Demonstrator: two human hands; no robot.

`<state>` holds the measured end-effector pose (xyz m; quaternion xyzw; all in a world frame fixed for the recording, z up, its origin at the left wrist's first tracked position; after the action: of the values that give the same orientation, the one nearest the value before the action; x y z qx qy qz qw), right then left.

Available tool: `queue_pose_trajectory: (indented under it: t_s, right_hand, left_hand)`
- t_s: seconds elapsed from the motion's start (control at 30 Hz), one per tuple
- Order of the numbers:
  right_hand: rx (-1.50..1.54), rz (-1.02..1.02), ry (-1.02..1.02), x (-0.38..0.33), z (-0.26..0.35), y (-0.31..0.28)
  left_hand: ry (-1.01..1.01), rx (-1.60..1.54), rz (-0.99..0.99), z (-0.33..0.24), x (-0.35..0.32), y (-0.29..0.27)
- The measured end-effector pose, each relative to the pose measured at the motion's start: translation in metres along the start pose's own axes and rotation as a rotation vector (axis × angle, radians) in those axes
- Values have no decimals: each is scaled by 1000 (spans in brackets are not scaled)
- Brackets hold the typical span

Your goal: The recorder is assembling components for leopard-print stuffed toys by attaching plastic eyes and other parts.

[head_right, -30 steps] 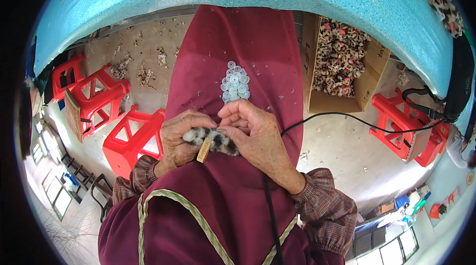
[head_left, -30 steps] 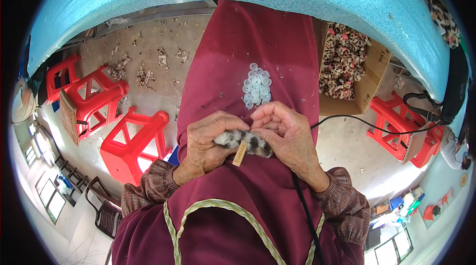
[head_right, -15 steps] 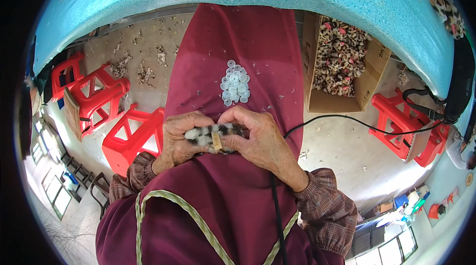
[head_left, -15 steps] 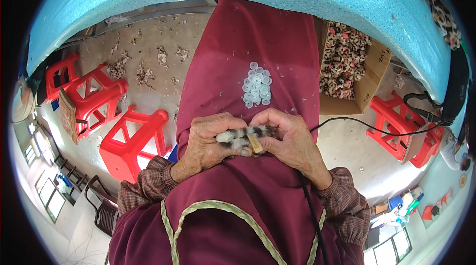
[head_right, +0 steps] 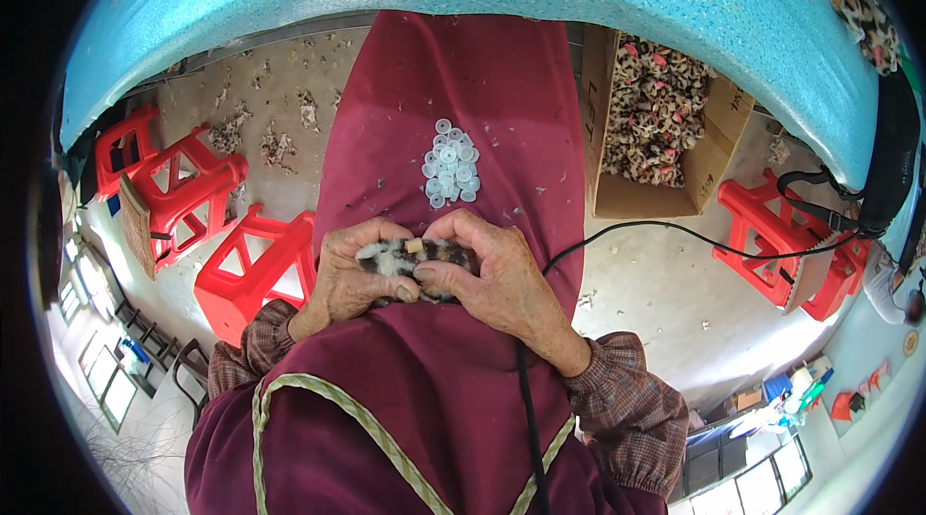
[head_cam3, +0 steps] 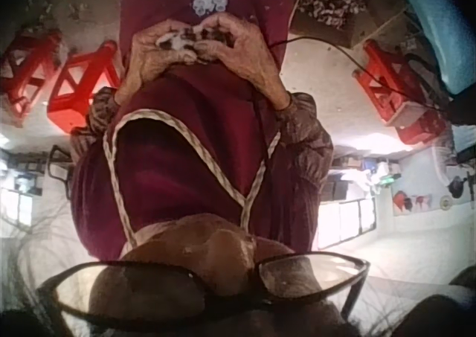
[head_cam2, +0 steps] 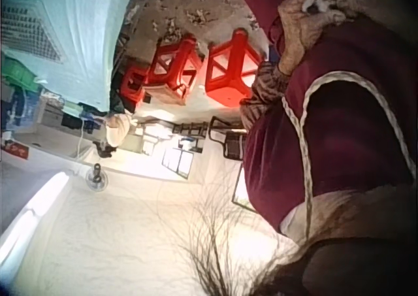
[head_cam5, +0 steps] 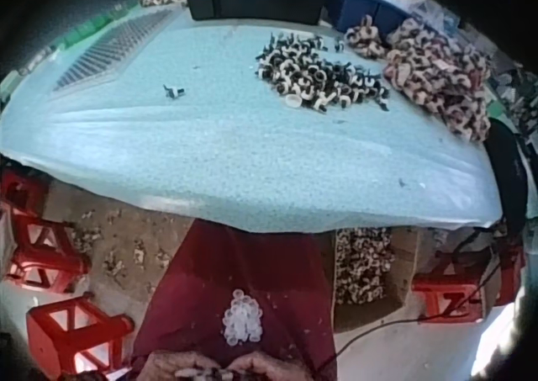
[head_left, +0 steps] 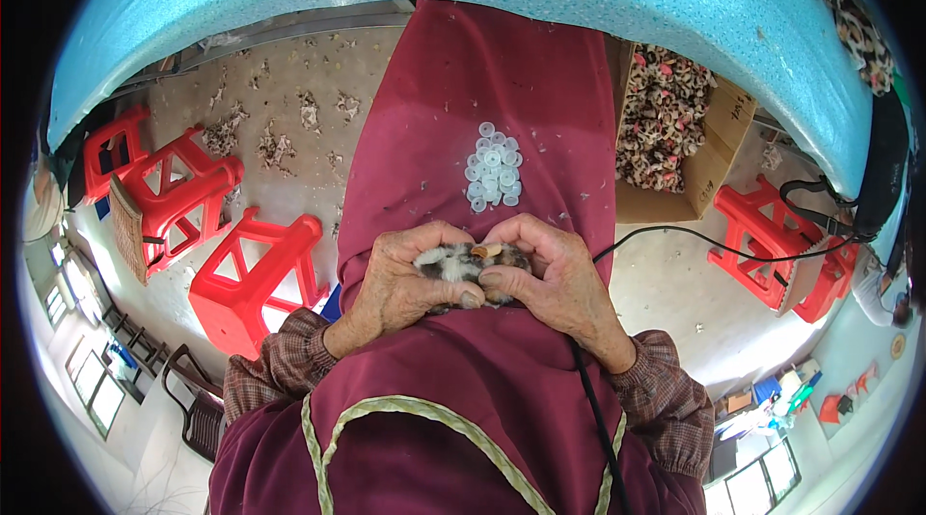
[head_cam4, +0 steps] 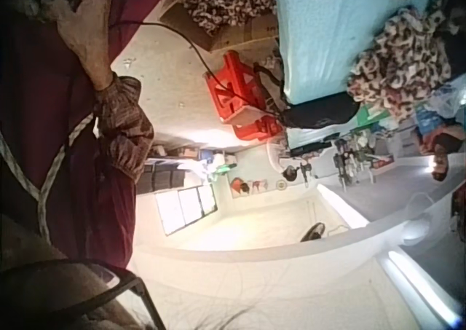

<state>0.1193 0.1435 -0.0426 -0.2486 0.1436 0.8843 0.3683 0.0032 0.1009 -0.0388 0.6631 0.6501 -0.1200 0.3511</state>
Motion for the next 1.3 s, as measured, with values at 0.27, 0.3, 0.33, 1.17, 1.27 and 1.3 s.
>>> queue_pose_trajectory:
  t_s: [0.27,0.3,0.33,1.17,1.27,1.3]
  right_hand:
    - [-50,-40,-127,-2,5,3]
    - [-57,-41,-105,-2,3,4]
    - [-54,-40,-102,-3,4,6]
    - [-69,-148,25,4,4,5]
    - [-90,-141,31,5,5,5]
    - [-97,-134,34,5,6,5]
  left_hand:
    - [-31,-221,-104,17,2,-9]
    - [26,-152,-132,12,2,-10]
    - [81,-81,-158,6,1,-12]
    - [133,-99,-137,8,6,-19]
    - [20,-350,-82,21,8,-14]
    - [29,-351,-94,20,8,-14]
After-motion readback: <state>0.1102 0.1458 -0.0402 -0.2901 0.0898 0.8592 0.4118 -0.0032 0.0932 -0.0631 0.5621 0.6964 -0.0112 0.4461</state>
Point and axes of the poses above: each hand's wrist, its own x-axis towards the middle knuckle, its own y-axis out of the palm, z = x × y, the point moved 10 cm from there along x, towards the middle knuckle, and after that the axes turned 9 degrees about -x, right-handed, at the moved point
